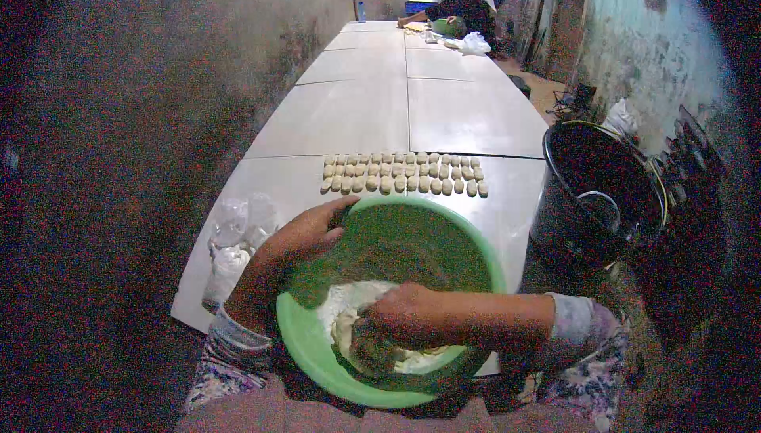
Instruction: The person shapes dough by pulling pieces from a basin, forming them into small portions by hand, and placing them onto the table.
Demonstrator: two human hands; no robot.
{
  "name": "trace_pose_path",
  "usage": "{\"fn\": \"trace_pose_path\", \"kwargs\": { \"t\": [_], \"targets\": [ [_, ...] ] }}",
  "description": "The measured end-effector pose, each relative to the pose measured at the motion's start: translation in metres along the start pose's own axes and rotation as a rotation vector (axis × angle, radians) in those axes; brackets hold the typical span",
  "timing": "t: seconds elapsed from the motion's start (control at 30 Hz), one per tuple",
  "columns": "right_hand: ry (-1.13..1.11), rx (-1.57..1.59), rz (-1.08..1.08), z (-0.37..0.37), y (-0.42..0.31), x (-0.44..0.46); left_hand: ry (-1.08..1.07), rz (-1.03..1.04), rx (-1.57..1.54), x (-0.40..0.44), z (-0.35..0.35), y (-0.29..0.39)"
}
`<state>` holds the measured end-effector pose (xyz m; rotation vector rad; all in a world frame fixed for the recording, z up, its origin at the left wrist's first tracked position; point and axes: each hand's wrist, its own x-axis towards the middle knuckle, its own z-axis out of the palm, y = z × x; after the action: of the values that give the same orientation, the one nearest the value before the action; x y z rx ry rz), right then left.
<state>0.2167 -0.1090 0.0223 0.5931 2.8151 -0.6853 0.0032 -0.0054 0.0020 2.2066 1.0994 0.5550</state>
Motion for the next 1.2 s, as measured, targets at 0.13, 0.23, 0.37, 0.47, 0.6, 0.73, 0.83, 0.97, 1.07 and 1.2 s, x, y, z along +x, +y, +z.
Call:
{"fn": "trace_pose_path", "kwargs": {
  "t": [0.13, 0.23, 0.37, 0.47, 0.6, 0.73, 0.83, 0.97, 1.07, 1.2],
  "targets": [
    [0.038, -0.106, 0.038, 0.008, -0.009, -0.023, -0.043, 0.011, -0.097, -0.002, -0.002, 0.008],
    [0.021, -0.256, 0.042, 0.011, -0.011, -0.035, -0.003, 0.1, -0.085, 0.0, 0.002, 0.0],
    [0.048, 0.02, 0.254, 0.045, 0.002, -0.045, -0.06, -0.046, -0.21, -0.001, 0.002, 0.004],
    [-0.036, -0.273, 0.073, 0.024, -0.001, -0.06, -0.037, 0.05, -0.201, 0.0, 0.005, -0.003],
    [0.052, -0.049, 0.063, 0.018, -0.002, -0.067, -0.043, 0.043, -0.102, -0.001, 0.0, 0.006],
    [-0.138, -0.156, 0.142, -0.01, -0.024, -0.058, -0.048, -0.003, -0.069, -0.002, -0.002, 0.009],
    [0.204, -0.038, 0.091, -0.024, -0.037, -0.058, -0.028, -0.027, -0.004, -0.006, -0.003, 0.018],
    [0.399, 0.003, -0.018, -0.033, -0.045, -0.054, -0.018, -0.039, 0.058, -0.004, -0.001, 0.014],
    [0.633, 0.204, -0.051, -0.046, -0.046, -0.051, -0.033, -0.059, 0.01, -0.005, -0.003, 0.014],
    [0.67, 0.376, -0.016, -0.059, -0.039, -0.043, -0.004, 0.01, 0.034, -0.003, 0.0, 0.009]
  ]
}}
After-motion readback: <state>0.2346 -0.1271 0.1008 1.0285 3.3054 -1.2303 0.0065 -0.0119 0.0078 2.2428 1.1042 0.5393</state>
